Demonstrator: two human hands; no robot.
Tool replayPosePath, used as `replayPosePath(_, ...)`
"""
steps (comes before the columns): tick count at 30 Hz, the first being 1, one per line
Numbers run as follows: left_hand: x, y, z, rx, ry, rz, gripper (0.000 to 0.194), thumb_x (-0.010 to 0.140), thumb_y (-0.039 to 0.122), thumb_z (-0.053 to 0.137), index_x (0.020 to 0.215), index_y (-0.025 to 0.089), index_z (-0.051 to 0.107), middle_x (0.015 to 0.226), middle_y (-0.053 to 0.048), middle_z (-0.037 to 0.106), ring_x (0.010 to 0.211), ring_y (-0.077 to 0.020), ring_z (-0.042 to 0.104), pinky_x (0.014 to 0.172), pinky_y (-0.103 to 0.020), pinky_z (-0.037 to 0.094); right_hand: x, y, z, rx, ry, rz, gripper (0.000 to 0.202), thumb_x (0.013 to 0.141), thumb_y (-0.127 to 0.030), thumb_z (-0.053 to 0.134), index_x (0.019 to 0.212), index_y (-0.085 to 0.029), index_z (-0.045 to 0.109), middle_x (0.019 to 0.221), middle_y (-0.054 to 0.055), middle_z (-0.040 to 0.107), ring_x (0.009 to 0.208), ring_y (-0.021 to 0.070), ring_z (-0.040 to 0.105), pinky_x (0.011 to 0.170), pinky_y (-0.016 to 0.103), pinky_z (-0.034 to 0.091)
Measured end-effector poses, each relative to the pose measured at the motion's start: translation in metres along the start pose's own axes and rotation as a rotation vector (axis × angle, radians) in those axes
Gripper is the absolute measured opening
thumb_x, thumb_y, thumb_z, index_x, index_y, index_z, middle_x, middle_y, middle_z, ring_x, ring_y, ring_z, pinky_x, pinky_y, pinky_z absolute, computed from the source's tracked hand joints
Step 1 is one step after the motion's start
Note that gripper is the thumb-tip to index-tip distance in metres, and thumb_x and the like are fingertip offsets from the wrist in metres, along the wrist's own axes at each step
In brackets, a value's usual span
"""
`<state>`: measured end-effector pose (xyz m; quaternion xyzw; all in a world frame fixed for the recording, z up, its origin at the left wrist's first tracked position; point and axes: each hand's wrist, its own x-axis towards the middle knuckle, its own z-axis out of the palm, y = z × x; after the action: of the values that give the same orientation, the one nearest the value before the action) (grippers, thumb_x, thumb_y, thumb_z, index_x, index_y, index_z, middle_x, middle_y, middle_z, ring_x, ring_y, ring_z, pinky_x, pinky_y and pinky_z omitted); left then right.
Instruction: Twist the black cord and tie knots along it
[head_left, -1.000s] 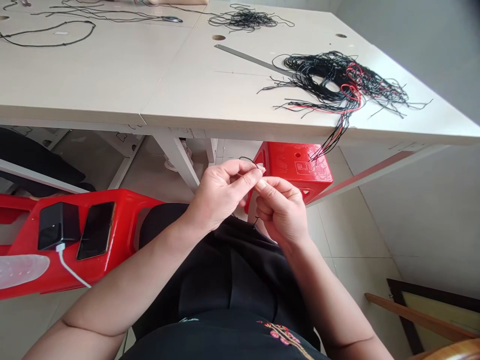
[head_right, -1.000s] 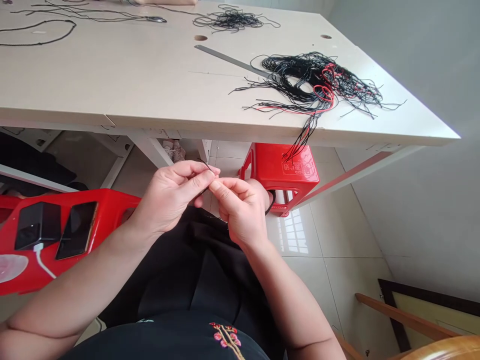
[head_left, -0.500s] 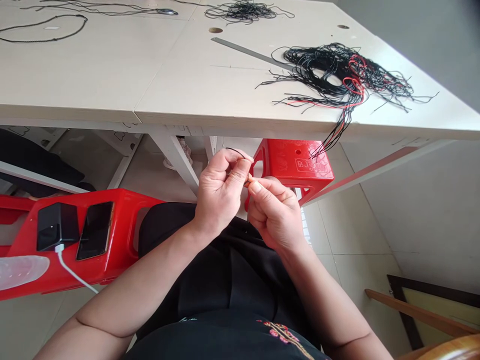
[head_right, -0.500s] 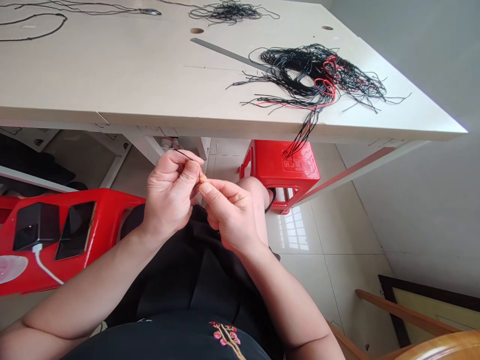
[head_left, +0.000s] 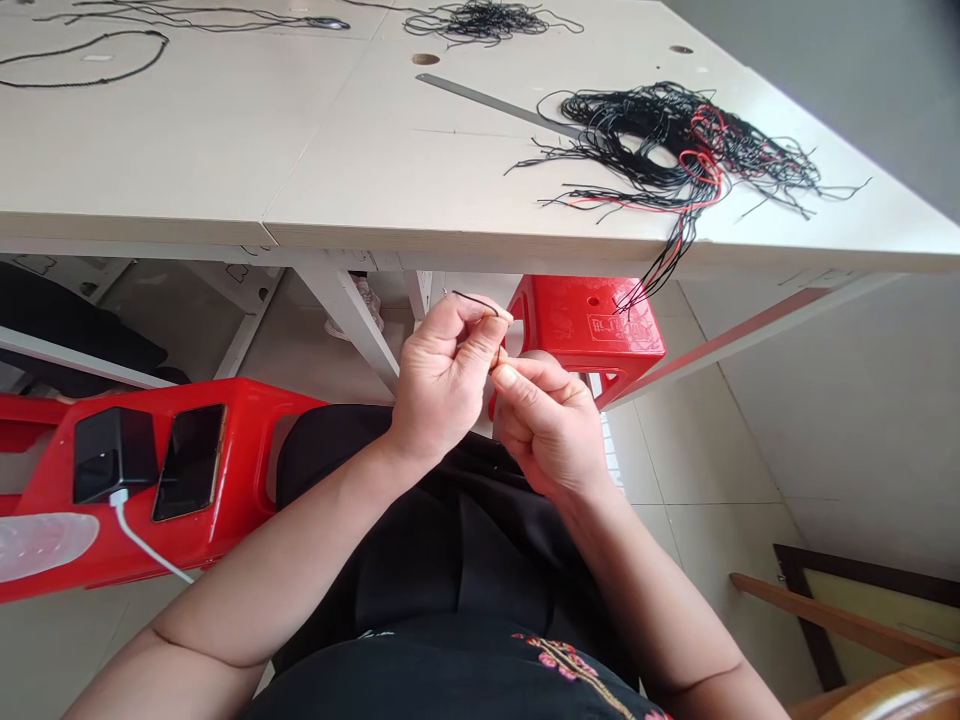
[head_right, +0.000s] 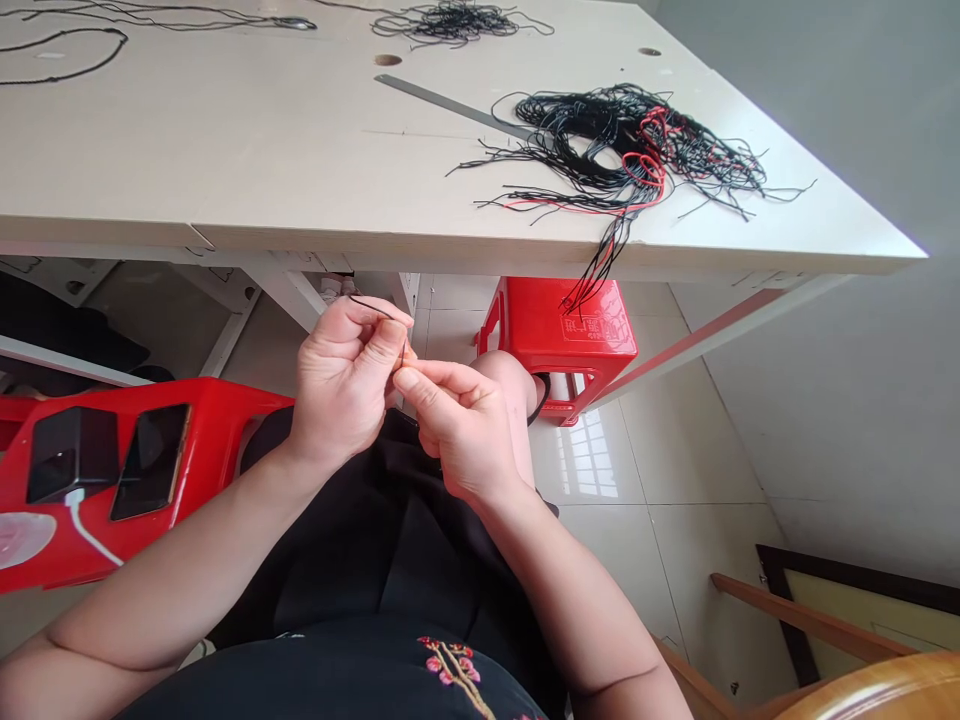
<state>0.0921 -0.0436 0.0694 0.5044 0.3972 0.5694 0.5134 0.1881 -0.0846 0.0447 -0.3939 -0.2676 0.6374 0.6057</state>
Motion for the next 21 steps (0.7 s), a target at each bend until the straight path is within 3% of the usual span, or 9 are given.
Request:
replayPosePath(3,0.003,0.006,-0.002,-0.018,-0.07,-0.099,0.012,0.083,0.032,0.07,0.077,0.022,0.067,0.069,0.001,0.059,0.052,-0.0076,0.049,0.042,-0.018,0.033,0.002,-0.004,0.001,0.022,0.019,-0.019,0.023,0.069,-0.038,0.081,0.075,-0.017,0.072,0.041,-0.012,0.029,0.035,0.0021,0.02,0.033,0.017,0.017)
replayPosePath(7,0.011,0.02,-0.021,0.001,-0.252,-0.483,0.025,0.08,0.038,0.071,0.074,0.014,0.071,0.063,-0.003,0.058,0.042,-0.0027,0.036,0.035,-0.015,0.02,0.009,-0.019,-0.01,0.07,0.127,-0.112,0.019,0.066,-0.031,0.08,0.072,-0.016,0.069,0.042,-0.013,0.025,0.037,0.0018,0.015,0.033,0.017,0.012)
replayPosePath(10,0.022,0.028,-0.045,0.068,-0.224,-0.542,0.023,0.071,0.034,0.08,0.073,0.011,0.075,0.061,-0.005,0.06,0.042,-0.0017,0.036,0.035,-0.013,0.019,0.017,-0.032,-0.024,0.108,0.23,-0.15,0.017,0.065,-0.026,0.079,0.073,-0.017,0.068,0.042,-0.014,0.021,0.038,0.0019,0.011,0.033,0.017,0.01)
replayPosePath(15,0.04,0.038,-0.073,0.279,-0.208,-0.413,0.021,0.056,0.022,0.085,0.074,0.015,0.079,0.065,-0.008,0.07,0.045,-0.0049,0.044,0.038,-0.015,0.031,0.031,-0.044,-0.038,0.126,0.307,-0.228,0.017,0.066,-0.024,0.078,0.071,-0.018,0.063,0.043,-0.014,0.019,0.038,0.0024,0.01,0.033,0.017,0.01)
replayPosePath(21,0.07,0.05,-0.08,0.519,-0.045,-0.159,0.019,0.053,0.029,0.085,0.068,0.02,0.078,0.066,-0.005,0.074,0.061,-0.0152,0.062,0.055,-0.024,0.049,0.056,-0.058,-0.026,0.104,0.35,-0.331,0.022,0.061,-0.026,0.078,0.071,-0.018,0.06,0.042,-0.015,0.02,0.037,0.0022,0.012,0.033,0.017,0.011)
